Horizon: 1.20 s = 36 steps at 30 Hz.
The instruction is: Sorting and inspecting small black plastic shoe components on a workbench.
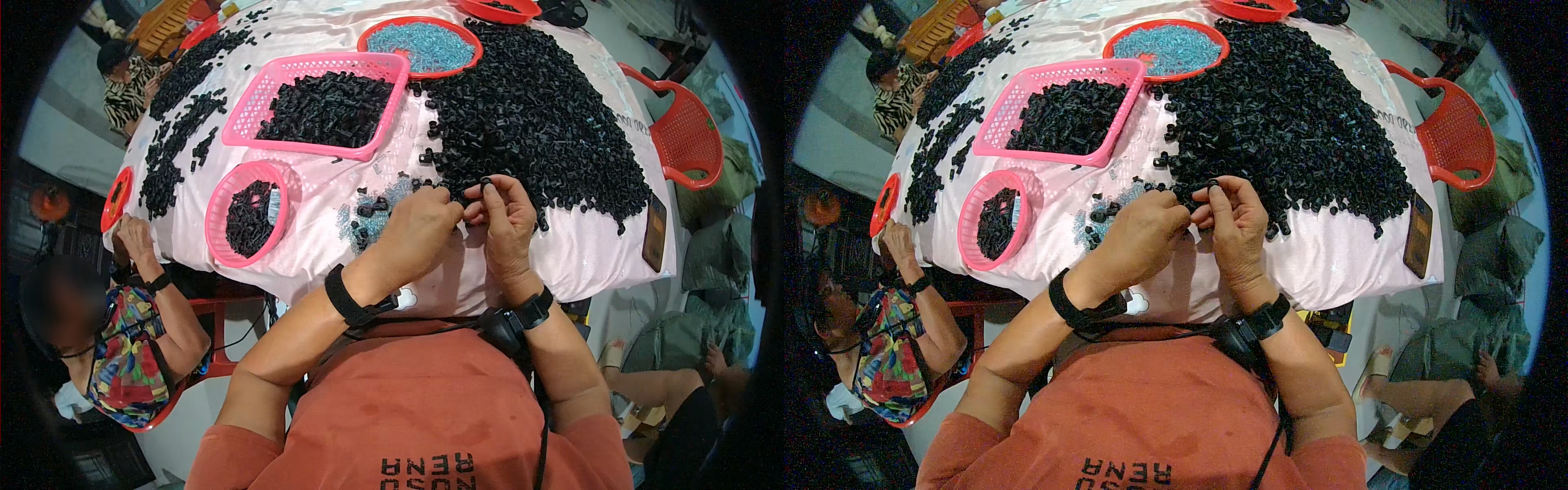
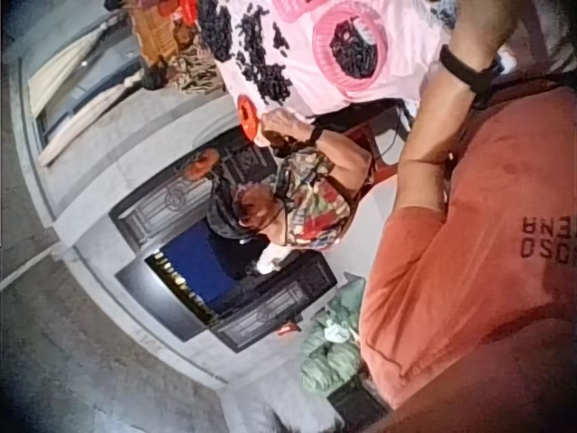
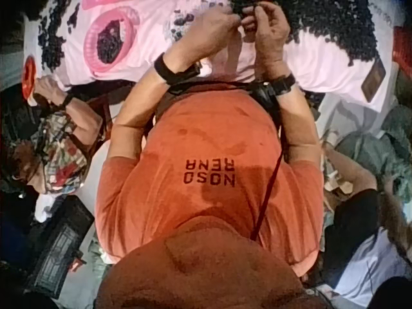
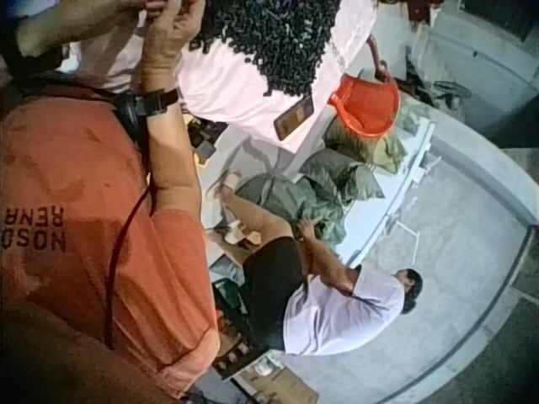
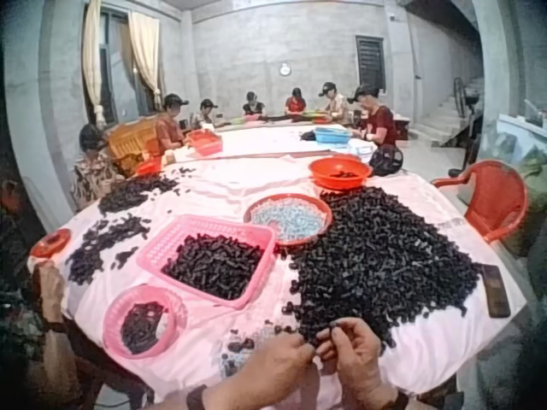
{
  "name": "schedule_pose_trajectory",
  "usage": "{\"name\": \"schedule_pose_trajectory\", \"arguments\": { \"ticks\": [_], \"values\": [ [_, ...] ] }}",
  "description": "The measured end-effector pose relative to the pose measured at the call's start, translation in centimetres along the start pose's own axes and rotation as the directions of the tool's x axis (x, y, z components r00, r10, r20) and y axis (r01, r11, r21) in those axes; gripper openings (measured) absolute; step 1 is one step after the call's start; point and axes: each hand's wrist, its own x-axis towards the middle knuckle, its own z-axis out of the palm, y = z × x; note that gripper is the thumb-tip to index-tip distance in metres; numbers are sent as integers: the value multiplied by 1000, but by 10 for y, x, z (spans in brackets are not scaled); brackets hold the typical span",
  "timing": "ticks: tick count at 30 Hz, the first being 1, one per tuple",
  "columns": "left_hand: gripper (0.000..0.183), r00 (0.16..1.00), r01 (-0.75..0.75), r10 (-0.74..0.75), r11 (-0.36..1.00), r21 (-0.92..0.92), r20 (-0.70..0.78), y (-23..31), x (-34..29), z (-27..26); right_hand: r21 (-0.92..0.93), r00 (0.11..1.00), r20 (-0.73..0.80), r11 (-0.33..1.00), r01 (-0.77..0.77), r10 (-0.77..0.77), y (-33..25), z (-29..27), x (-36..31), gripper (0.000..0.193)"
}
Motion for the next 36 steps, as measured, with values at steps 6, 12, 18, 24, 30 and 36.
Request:
{"name": "schedule_pose_trajectory", "arguments": {
  "ticks": [6,12,18,24,30,36],
  "values": [
    [7,999,25,-24,998,-49,29,5,-3,7,-36,998,-53,998,43,-45,0,2,0,15],
    [6,999,-10,11,999,-38,42,9,-9,4,-18,997,-63,999,47,-48,0,1,0,15],
    [11,998,60,-57,987,-151,23,7,-7,-4,-42,997,-38,997,69,-70,1,4,-3,15],
    [10,993,88,-111,932,-351,-48,6,12,-25,-39,999,-7,999,32,-33,0,3,-3,13],
    [10,981,21,-79,951,-307,-178,4,19,-24,-8,997,76,1000,-27,27,-7,5,-5,12],
    [13,967,78,-156,935,-347,-201,8,23,-25,17,990,107,995,-99,97,-8,7,-7,11]
  ]
}}
